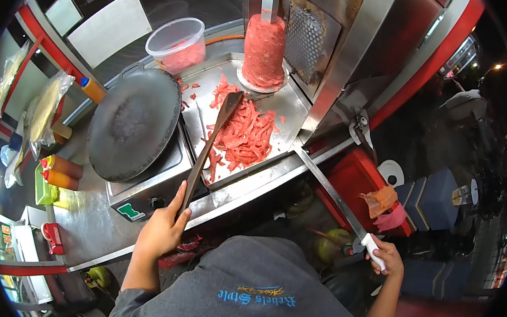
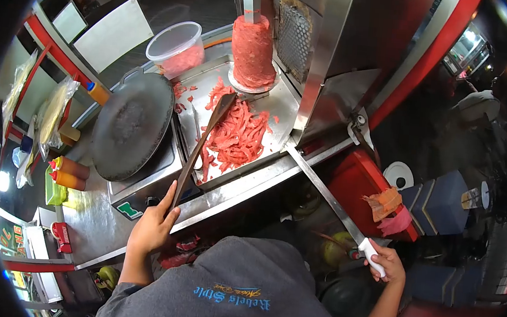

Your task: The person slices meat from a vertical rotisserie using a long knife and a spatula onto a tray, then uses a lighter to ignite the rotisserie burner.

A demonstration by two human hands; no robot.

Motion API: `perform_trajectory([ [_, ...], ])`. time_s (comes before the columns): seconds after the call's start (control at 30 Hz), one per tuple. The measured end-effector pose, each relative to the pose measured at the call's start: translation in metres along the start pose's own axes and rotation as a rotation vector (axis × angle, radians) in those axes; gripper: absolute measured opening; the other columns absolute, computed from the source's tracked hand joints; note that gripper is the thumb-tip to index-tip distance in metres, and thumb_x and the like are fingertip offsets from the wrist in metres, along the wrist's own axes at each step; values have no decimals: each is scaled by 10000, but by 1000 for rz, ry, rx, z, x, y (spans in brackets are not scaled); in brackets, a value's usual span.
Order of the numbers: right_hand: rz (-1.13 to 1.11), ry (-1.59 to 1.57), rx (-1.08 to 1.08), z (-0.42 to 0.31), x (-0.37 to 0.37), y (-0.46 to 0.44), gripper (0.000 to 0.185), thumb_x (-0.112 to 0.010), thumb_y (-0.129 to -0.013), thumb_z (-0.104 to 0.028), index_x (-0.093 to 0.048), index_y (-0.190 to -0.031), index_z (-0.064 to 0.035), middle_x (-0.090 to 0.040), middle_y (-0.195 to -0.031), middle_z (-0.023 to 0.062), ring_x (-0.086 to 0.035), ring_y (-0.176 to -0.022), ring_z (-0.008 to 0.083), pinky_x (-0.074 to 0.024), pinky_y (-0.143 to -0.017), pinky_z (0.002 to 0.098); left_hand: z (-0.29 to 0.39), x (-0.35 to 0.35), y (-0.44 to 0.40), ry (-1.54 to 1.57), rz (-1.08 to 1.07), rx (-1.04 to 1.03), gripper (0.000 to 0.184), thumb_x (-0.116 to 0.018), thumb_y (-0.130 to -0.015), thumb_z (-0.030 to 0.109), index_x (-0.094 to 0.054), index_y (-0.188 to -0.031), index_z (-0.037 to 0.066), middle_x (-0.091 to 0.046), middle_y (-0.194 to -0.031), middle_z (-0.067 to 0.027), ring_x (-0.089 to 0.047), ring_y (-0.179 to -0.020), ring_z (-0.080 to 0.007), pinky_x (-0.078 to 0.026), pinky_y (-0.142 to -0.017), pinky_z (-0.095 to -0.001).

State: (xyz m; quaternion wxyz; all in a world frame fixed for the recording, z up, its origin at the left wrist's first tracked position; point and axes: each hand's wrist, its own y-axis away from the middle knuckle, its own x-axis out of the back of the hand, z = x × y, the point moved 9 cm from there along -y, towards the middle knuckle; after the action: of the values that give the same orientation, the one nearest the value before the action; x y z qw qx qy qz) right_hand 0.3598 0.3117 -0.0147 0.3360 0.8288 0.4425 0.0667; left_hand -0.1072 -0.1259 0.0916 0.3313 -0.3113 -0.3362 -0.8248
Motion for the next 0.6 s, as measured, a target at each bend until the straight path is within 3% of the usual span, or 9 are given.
perform_trajectory([
  [0.03, -17, 8, 9, -10, -12, -4, 678, -727, -960, -111, -517, -1603, -88, -725, -901, 188, -512, -433, 128, -451, -363, 293, 0, 4, 7, -42, -2, 5, 706, -589, -1076, 286, -287, -1712, 236, -648, -795, -329, -679, -772, -494, -531, -781, -486],
  [0.13, -35, 50, -18, -31, -45, -30, 689, -721, -974, -118, -494, -1625, -124, -720, -907, 170, -512, -456, 117, -462, -387, 285, 1, 18, 31, -121, -76, 47, 723, -574, -1071, 316, -261, -1718, 232, -703, -875, -344, -697, -890, -543, -533, -840, -565],
  [0.17, -32, 100, -9, -37, -60, -42, 686, -708, -996, -130, -476, -1641, -156, -717, -925, 148, -512, -479, 105, -468, -408, 281, -5, 23, 39, -187, -86, -9, 707, -569, -1078, 309, -277, -1715, 217, -704, -797, -301, -726, -760, -479, -554, -764, -534],
  [0.27, -118, 100, 35, -45, -108, -93, 675, -660, -1037, -104, -425, -1668, -154, -711, -984, 127, -545, -530, 97, -500, -457, 285, -6, 45, 64, 34, -222, 101, 683, -566, -1086, 294, -307, -1711, 203, -692, -708, -226, -725, -605, -348, -563, -644, -458],
  [0.3, -149, 88, 68, -51, -128, -109, 666, -642, -1046, -91, -418, -1670, -148, -707, -980, 128, -549, -527, 100, -505, -458, 287, -10, 48, 70, 176, -228, 134, 659, -563, -1095, 259, -330, -1705, 167, -648, -647, -128, -664, -508, -207, -532, -552, -370],
  [0.5, -235, 35, 189, -86, -219, -195, 612, -609, -1076, -77, -431, -1659, -132, -671, -957, 133, -566, -495, 118, -512, -433, 299, 15, 39, 44, 347, -19, 84, 666, -579, -1099, 237, -327, -1701, 102, -601, -655, -54, -576, -484, -156, -491, -514, -333],
  [0.6, -249, 44, 200, -98, -241, -223, 595, -607, -1091, -97, -440, -1657, -163, -662, -941, 109, -566, -487, 120, -508, -419, 304, 38, 38, 8, 278, 51, 93, 664, -585, -1099, 265, -339, -1692, 95, -613, -697, -100, -573, -503, -156, -493, -542, -330],
])
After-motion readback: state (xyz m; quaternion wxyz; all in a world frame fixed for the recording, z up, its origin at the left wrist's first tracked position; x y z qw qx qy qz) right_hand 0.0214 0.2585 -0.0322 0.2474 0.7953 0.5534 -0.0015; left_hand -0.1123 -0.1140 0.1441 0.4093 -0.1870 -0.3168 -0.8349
